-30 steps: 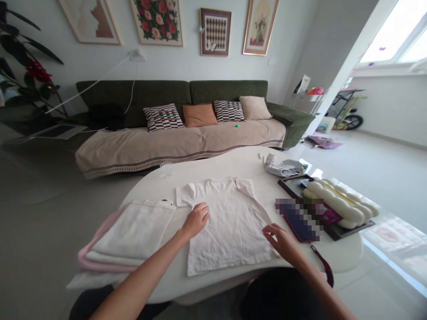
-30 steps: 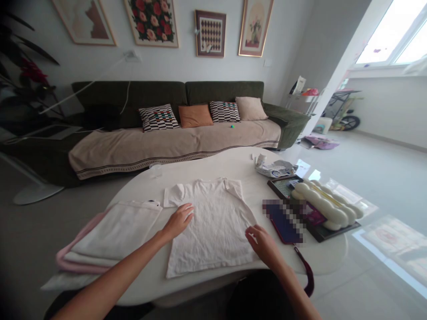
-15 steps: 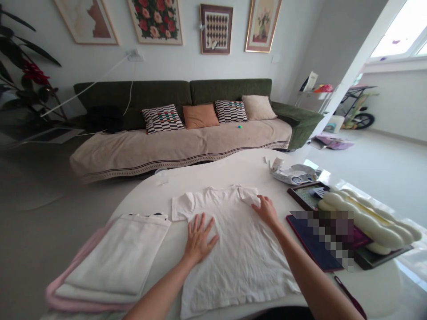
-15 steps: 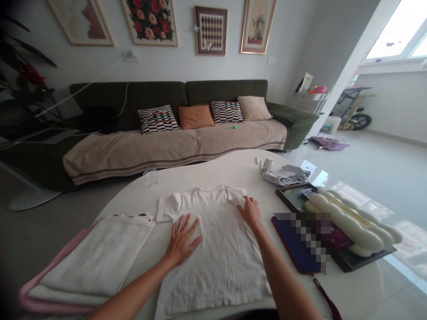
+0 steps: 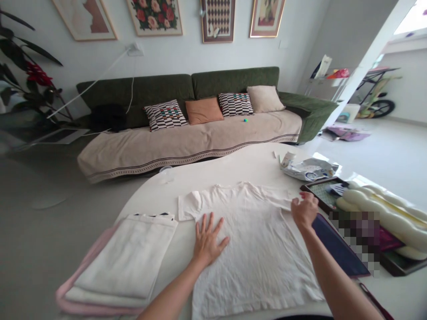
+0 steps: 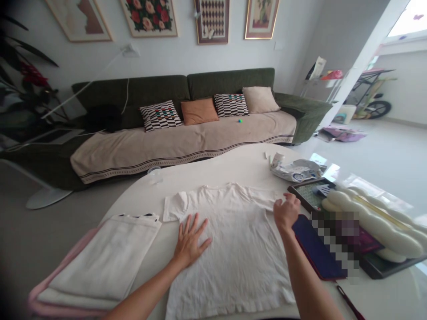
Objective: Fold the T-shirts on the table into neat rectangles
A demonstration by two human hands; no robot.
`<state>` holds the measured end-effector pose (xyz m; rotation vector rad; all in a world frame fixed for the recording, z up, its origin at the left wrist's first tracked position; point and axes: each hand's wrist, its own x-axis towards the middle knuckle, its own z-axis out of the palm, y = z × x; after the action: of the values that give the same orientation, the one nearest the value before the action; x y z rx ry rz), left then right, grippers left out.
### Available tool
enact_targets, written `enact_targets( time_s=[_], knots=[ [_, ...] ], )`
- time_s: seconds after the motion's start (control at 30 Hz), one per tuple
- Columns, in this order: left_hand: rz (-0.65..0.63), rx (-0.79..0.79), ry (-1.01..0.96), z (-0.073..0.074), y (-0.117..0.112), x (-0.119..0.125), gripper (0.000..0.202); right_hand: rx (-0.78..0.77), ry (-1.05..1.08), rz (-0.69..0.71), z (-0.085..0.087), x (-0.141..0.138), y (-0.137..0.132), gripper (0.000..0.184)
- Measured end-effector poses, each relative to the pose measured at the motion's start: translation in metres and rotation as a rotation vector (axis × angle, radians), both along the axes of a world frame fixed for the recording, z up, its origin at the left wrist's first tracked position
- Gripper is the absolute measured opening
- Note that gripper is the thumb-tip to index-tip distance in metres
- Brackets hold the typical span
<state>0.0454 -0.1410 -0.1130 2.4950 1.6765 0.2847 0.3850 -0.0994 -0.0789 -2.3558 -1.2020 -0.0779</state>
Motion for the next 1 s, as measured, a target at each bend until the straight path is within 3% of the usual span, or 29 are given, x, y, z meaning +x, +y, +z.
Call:
enact_targets(
  time_s=[0.13, 0.2, 0.3, 0.4, 0.53, 0.73, 1.0],
  knots=[
    [0.002, -0.014, -0.024, 0.002, 0.0, 0.0, 0.064, -0.06, -0.049, 0.388, -0.018, -0.073, 0.027, 0.039],
    [0.001, -0.02, -0.031, 0.003, -0.001, -0.001, 0.064, -0.118, -0.059, 0.482, -0.031, -0.098, 0.039, 0.045],
    [0.022, -0.017, -0.039, 0.004, -0.001, -0.001, 0.066, -0.201, -0.06, 0.45, -0.045, -0.106, 0.048, 0.063],
    [0.055, -0.011, -0.042, 0.005, -0.001, -0.002, 0.069, -0.34, -0.085, 0.379, -0.045, -0.097, 0.052, 0.073],
    [0.061, -0.035, -0.032, 0.008, -0.002, -0.001, 0.068, -0.407, -0.131, 0.373, -0.032, -0.103, 0.065, 0.066],
    [0.06, -0.053, -0.031, 0.009, -0.001, -0.001, 0.069, -0.399, -0.155, 0.617, -0.034, -0.146, 0.083, 0.049],
    [0.069, -0.044, -0.024, 0.009, -0.002, 0.0, 0.067, -0.489, -0.116, 0.567, -0.033, -0.154, 0.098, 0.062]
  ],
)
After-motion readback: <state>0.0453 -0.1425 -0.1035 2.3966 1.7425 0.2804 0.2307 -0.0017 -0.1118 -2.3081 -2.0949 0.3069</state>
